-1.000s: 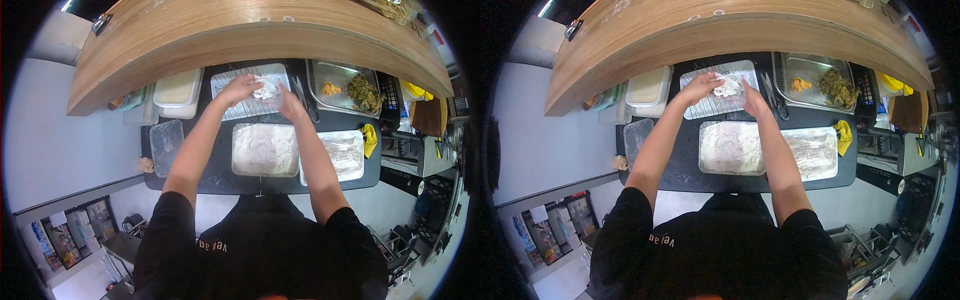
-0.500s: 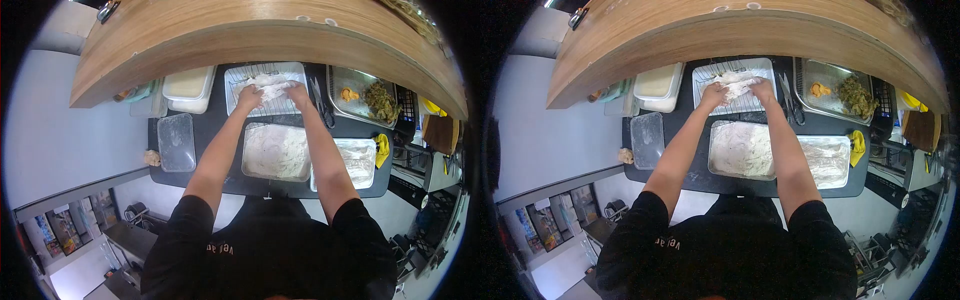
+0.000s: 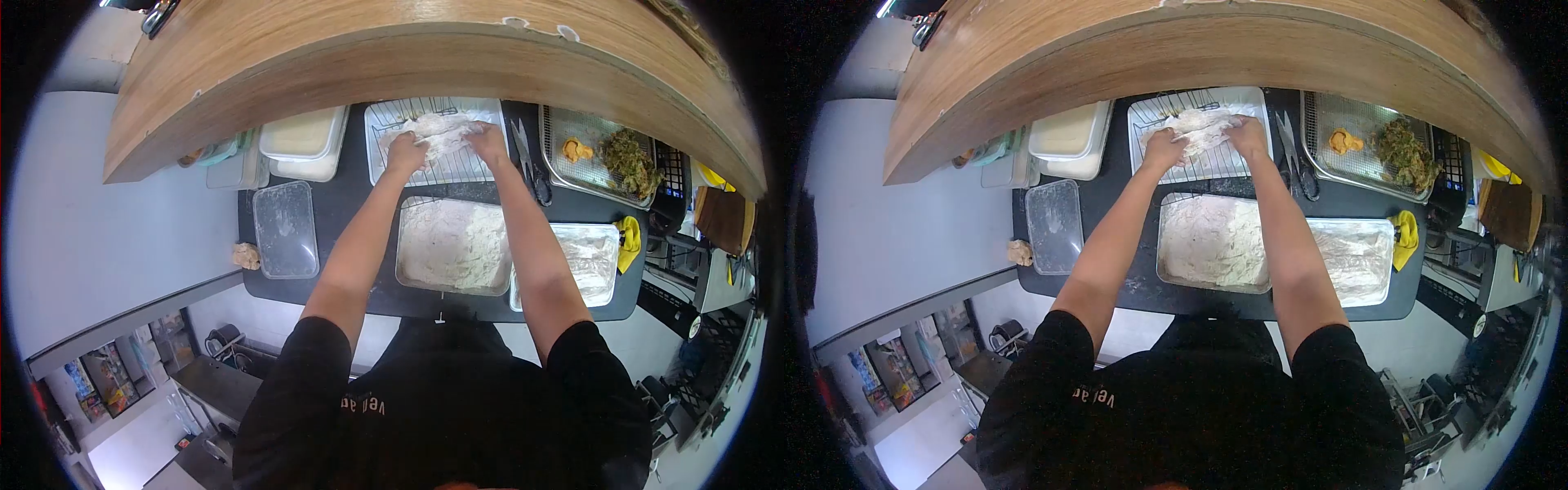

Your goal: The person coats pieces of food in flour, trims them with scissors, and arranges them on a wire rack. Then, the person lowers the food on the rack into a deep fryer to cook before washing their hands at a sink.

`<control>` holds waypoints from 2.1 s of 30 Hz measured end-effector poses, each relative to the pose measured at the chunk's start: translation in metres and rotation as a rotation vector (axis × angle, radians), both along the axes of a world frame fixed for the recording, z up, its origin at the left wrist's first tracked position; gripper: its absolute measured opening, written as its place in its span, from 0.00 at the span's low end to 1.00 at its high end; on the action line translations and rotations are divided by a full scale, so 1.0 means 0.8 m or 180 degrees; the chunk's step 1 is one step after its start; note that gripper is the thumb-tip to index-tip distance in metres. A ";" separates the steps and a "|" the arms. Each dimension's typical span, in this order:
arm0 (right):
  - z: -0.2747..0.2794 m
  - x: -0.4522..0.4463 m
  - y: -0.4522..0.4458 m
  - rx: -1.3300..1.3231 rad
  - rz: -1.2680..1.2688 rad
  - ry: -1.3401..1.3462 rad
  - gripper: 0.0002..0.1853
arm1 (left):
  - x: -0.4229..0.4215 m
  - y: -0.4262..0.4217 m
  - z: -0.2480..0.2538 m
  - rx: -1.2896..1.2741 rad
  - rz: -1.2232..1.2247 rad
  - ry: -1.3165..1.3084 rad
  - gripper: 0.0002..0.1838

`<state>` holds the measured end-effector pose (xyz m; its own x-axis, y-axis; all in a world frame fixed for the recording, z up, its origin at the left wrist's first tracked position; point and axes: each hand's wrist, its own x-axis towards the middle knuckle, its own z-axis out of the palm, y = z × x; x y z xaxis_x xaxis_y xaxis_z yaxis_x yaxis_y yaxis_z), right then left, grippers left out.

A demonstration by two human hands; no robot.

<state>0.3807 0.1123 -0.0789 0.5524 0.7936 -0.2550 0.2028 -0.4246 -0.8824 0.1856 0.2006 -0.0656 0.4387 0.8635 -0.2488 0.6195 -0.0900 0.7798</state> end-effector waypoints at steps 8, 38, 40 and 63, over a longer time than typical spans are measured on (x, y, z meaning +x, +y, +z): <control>0.041 -0.021 -0.003 -0.0361 -0.0039 -0.1009 0.18 | 0.010 -0.011 0.045 0.0822 -0.0381 0.0795 0.25; 0.220 -0.144 -0.239 -0.0393 0.1458 -0.1539 0.21 | -0.118 -0.199 0.107 0.0425 -0.1847 -0.0628 0.17; 0.217 -0.138 -0.242 -0.0381 0.1434 -0.1545 0.22 | -0.116 -0.190 0.106 0.0394 -0.1848 -0.0607 0.17; 0.162 -0.143 -0.249 -0.0294 0.1108 -0.1038 0.22 | -0.126 -0.182 0.086 -0.0058 -0.2252 -0.0347 0.17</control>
